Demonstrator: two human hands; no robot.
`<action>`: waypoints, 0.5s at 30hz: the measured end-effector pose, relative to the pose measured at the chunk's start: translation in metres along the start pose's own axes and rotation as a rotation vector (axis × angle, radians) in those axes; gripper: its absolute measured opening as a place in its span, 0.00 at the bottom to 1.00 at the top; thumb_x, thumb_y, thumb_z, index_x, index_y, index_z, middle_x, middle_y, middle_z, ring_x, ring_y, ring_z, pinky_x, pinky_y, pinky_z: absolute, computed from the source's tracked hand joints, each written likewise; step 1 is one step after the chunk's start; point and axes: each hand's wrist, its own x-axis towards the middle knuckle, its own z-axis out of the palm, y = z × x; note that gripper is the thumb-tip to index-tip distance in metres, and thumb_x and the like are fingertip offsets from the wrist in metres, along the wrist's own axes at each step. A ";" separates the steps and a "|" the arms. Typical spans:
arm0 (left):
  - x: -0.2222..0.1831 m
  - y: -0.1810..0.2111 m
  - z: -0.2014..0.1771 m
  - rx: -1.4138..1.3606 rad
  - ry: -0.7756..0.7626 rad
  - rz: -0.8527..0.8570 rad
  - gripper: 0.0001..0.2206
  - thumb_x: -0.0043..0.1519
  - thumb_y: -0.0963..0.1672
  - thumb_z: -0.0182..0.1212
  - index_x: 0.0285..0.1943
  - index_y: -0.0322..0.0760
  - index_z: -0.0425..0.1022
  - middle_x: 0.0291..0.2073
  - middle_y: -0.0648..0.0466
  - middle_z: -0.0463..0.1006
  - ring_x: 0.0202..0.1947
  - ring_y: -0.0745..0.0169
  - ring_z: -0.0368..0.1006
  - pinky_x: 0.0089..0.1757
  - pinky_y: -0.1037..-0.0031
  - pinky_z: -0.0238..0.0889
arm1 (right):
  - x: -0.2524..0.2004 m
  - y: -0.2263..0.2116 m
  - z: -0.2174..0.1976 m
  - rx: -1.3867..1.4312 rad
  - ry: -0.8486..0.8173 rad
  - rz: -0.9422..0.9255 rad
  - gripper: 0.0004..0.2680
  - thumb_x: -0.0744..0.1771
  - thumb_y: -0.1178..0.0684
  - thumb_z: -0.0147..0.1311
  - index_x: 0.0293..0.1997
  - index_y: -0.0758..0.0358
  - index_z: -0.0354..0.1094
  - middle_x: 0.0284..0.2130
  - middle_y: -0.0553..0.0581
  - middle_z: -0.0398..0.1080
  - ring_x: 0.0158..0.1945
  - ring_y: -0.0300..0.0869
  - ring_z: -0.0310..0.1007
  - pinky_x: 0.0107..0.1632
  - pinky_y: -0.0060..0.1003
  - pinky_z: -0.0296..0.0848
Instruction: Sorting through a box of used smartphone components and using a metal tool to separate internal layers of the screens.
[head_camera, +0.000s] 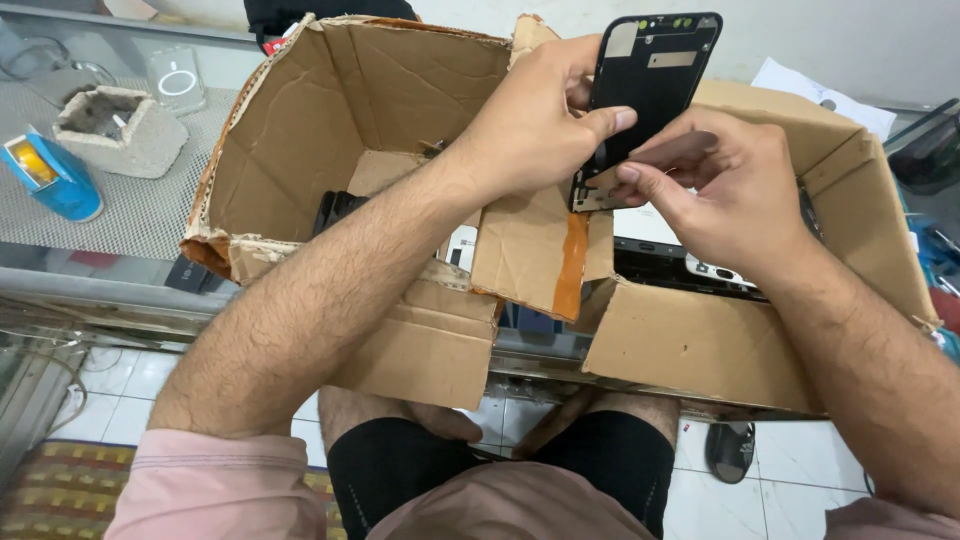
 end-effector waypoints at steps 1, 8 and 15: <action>0.001 -0.001 0.000 0.000 0.000 0.001 0.07 0.60 0.37 0.62 0.42 0.43 0.74 0.28 0.66 0.76 0.29 0.78 0.70 0.34 0.81 0.66 | 0.000 0.000 0.000 -0.001 0.000 0.000 0.04 0.69 0.67 0.62 0.39 0.75 0.69 0.32 0.67 0.76 0.36 0.48 0.83 0.42 0.36 0.85; 0.000 0.000 -0.001 0.016 -0.012 -0.008 0.07 0.61 0.38 0.62 0.42 0.44 0.73 0.26 0.66 0.73 0.27 0.76 0.67 0.34 0.80 0.65 | -0.001 0.000 0.001 -0.049 -0.007 -0.016 0.05 0.69 0.67 0.63 0.39 0.76 0.69 0.33 0.67 0.77 0.38 0.48 0.83 0.43 0.35 0.85; -0.001 0.002 -0.002 0.084 0.010 -0.062 0.07 0.60 0.39 0.64 0.39 0.47 0.73 0.21 0.68 0.64 0.23 0.76 0.56 0.33 0.80 0.59 | -0.001 0.001 0.001 -0.138 -0.009 -0.040 0.05 0.69 0.66 0.65 0.38 0.72 0.70 0.32 0.65 0.78 0.38 0.46 0.83 0.42 0.32 0.83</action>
